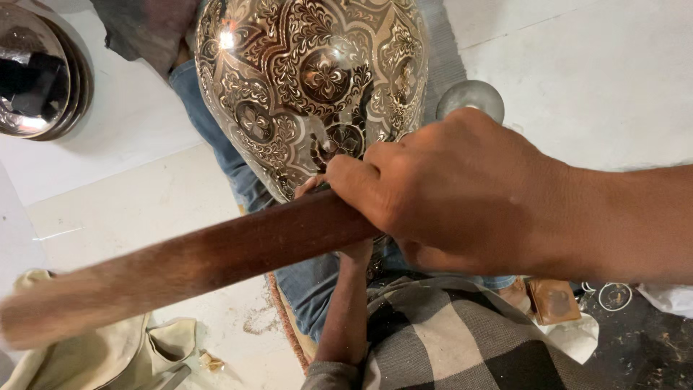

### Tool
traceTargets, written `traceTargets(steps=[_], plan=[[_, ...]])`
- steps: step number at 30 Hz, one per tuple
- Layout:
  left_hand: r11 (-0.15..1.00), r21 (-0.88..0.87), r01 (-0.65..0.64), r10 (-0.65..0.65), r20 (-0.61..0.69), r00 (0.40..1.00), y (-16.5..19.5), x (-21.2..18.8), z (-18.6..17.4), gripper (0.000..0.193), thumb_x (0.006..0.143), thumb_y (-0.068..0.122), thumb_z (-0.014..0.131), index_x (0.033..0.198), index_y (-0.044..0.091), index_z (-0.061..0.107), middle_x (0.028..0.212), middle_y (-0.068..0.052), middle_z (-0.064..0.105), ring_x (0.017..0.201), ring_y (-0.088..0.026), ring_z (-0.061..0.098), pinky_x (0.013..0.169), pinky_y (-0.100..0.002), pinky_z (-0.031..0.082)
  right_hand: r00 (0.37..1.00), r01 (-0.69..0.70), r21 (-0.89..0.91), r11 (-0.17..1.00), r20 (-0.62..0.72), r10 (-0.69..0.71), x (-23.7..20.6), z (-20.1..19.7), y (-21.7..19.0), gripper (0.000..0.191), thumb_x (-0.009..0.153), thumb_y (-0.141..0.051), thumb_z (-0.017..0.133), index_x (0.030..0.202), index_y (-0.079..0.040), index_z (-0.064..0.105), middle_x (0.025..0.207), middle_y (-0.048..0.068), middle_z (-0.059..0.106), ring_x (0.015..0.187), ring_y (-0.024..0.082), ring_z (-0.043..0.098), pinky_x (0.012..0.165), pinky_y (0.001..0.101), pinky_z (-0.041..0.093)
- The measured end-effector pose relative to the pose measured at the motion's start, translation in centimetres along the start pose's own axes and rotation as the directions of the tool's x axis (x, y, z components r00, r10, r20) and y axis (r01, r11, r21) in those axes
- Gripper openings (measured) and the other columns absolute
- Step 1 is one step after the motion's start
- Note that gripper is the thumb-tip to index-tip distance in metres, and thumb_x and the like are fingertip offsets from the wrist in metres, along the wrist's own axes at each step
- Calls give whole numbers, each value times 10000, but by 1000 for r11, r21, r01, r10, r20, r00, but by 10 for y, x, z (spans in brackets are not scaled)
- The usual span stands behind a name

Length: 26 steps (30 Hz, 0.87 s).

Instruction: The person holds a metal vase on their lap and uses a chisel and wooden mallet to engrave floral patterns into the surface. They repeatedly tap the chisel to shape the design, adjusting the chisel position as they work.

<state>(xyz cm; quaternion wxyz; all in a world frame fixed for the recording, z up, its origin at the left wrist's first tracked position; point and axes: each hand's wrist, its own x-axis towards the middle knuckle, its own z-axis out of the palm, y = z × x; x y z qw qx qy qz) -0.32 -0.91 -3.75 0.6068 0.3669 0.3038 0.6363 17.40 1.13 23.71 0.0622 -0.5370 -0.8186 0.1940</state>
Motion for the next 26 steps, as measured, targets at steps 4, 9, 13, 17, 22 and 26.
traceTargets(steps=[4,9,13,17,22,26], plan=[[964,-264,25,-51,-93,994,-4,4,2,743,1039,603,575,1396,-35,449,1297,-191,543,1276,-298,558,1170,-496,410,909,3,-395,919,384,162,-2,1,-8,145,968,-146,571,973,-11,518,625,46,488,501,159,550,405,333,471],[937,245,-250,259,-2,966,9,13,21,698,970,579,578,1310,-28,525,1232,-132,616,1157,-246,654,1062,-403,557,945,103,-578,809,311,102,-2,0,-14,278,1015,-205,499,936,60,528,572,-1,452,454,82,487,322,260,420],[697,635,-332,397,43,917,28,19,35,507,992,313,759,1201,-118,593,1087,-184,676,941,-290,721,848,-398,666,955,-8,-365,931,275,116,11,6,-9,228,1014,-227,548,978,-6,502,521,12,483,382,95,502,323,303,411],[645,652,-399,434,118,893,35,23,38,452,939,225,788,1223,-86,623,1096,-149,704,946,-250,733,865,-366,647,983,3,-330,944,176,58,15,5,-9,228,919,-206,604,989,-7,518,549,25,491,367,99,484,273,288,406],[622,665,-413,447,132,885,19,18,16,381,910,190,815,1179,-43,680,1048,-98,759,860,-196,766,790,-316,653,941,7,-399,917,313,129,15,1,-14,225,1032,-174,560,952,31,515,567,15,510,410,72,507,319,292,421],[628,673,-391,439,109,892,21,-1,-38,322,907,199,826,1123,-16,722,996,-65,800,771,-161,794,705,-283,669,910,-18,-360,933,380,164,19,-8,-14,227,1042,-195,550,974,15,500,565,36,517,401,97,522,332,310,424]])
